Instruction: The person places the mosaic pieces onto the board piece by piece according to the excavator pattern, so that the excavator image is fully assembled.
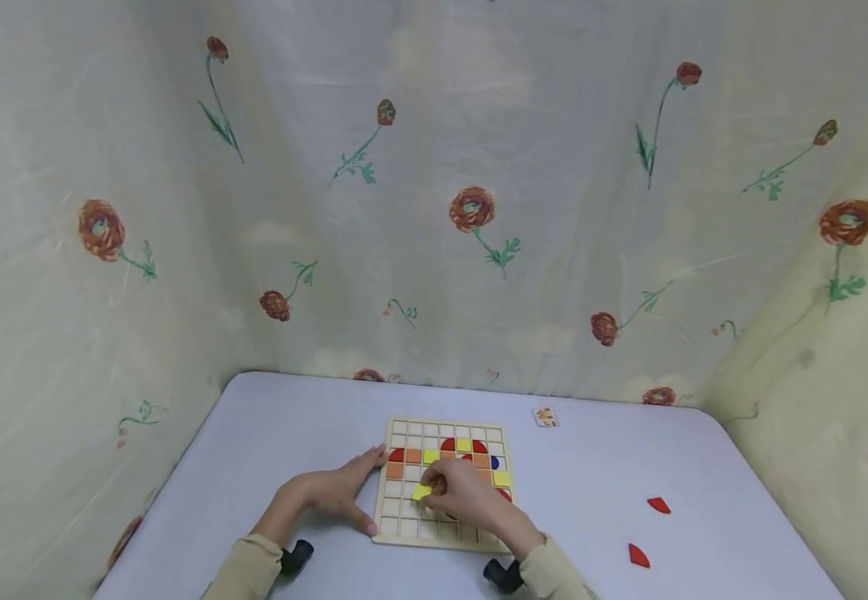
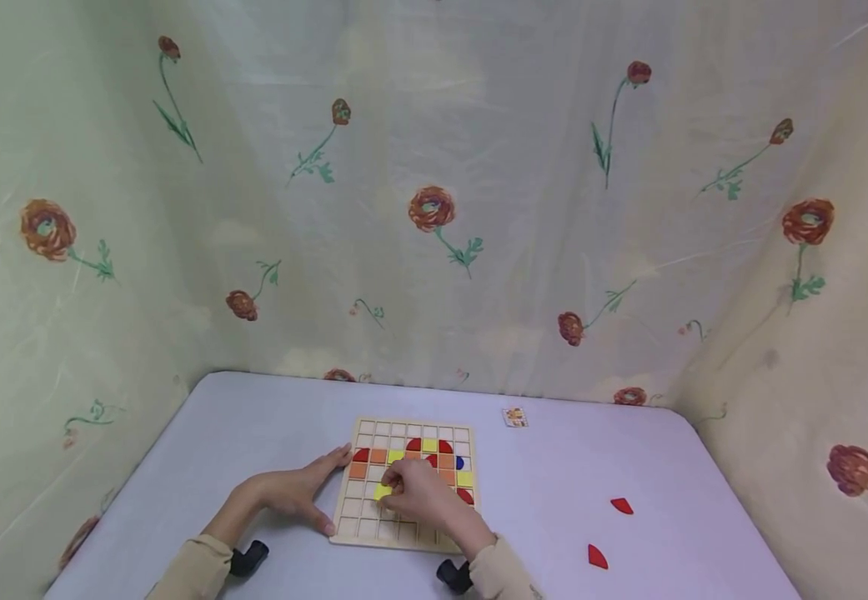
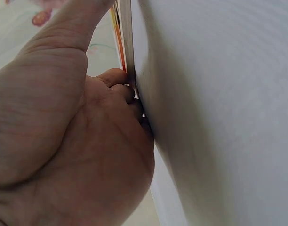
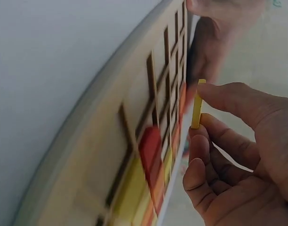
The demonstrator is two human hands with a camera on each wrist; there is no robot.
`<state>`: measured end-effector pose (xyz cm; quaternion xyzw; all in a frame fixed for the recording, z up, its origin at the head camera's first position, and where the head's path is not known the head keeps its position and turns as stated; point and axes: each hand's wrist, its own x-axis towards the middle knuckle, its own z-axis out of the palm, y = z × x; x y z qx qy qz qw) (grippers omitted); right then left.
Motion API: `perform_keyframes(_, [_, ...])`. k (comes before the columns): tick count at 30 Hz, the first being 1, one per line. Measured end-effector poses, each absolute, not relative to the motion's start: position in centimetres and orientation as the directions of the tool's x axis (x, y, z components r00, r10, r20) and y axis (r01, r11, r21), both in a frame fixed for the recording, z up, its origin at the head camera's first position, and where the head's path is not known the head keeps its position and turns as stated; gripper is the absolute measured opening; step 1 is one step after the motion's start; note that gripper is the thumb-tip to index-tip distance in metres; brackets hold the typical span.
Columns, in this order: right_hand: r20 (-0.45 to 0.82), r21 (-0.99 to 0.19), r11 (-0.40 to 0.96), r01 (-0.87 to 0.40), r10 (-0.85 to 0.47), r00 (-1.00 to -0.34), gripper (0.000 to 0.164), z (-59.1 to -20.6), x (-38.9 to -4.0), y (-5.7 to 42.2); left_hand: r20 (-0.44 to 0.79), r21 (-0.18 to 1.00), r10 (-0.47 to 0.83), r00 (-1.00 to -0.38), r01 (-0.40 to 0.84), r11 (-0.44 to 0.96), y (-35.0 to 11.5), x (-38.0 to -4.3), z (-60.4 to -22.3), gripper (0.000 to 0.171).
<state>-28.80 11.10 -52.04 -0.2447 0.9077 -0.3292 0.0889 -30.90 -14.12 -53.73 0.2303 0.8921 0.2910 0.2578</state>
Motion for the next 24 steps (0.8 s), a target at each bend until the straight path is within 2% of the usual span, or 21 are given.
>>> perform_keyframes(10, [0.004,-0.618,0.657,-0.432,-0.547,-0.837,0.013,-53.5,-30.5,7.0,-0.316,0.634,0.574,-0.755,0.281,0.720,-14.3,-31.0,-53.9,0.127])
perform_keyframes(17, [-0.014,-0.626,0.657,-0.419,-0.547,-0.837,0.013,-53.2,-31.0,6.6,-0.328,0.637,0.575,-0.750,0.275,0.721,-14.4,-31.2,-54.2,0.128])
perform_keyframes(24, [-0.020,-0.630,0.653,-0.420,-0.555,-0.832,0.020,-52.7,-30.7,7.2,-0.329,0.639,0.573,-0.751,0.270,0.720,-14.3,-31.3,-54.3,0.128])
